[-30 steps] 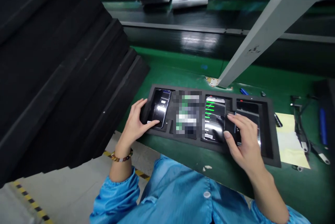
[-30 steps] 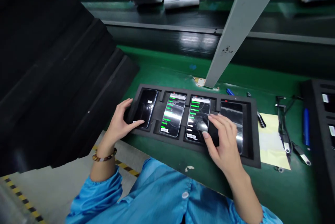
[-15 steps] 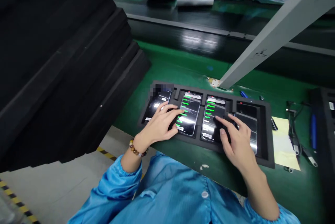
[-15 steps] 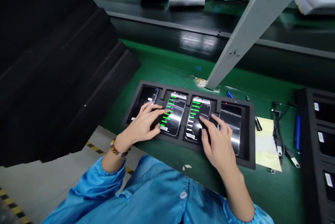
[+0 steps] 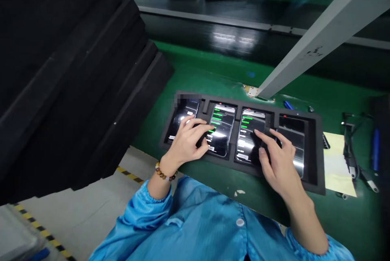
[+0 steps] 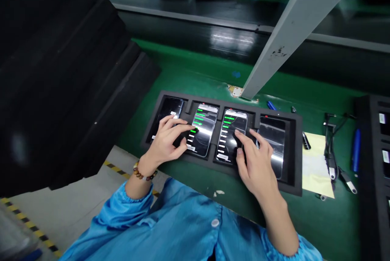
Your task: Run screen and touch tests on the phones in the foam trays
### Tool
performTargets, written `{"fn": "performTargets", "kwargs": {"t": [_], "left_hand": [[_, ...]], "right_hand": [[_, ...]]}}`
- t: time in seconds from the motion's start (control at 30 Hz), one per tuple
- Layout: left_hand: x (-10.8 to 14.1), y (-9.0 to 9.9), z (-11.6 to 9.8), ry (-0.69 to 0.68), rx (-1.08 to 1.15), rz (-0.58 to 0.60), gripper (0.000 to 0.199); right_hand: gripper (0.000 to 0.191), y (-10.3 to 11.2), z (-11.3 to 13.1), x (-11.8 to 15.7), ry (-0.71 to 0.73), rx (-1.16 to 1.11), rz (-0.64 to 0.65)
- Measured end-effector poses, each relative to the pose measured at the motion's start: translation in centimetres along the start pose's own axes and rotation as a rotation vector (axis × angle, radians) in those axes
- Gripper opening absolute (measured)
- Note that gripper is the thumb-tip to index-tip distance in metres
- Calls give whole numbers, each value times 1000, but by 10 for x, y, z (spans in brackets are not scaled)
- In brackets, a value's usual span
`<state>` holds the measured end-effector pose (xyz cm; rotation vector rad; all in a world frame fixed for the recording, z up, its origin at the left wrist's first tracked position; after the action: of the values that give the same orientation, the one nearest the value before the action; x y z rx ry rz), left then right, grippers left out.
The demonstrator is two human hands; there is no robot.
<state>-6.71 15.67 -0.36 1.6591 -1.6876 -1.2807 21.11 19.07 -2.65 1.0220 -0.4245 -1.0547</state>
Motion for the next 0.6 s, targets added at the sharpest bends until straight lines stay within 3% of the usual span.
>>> {"fn": "performTargets", "kwargs": {"t": [0.1,0.23,0.6], "left_hand": [[0,-2,0,12,-21,27,49],[-5,-5,2,58,-35,74,58],[-7,-9,2,74,-15,127,68]], "right_hand": [[49,3,4,0,19,-9,-5],[47,7,9,1,37,15,-21],[60,3,6,-3,-35,60,-7]]}}
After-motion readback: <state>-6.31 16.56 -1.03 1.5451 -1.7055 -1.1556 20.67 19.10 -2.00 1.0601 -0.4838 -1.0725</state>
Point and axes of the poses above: each hand's wrist, its own x-axis away from the middle knuckle, its own y-axis out of the back of the hand, z = x × y, the point moved 7 cm from there along -x, towards the middle knuckle, and after that the axes turned 2 degrees about -z, right-handed, at the moved point
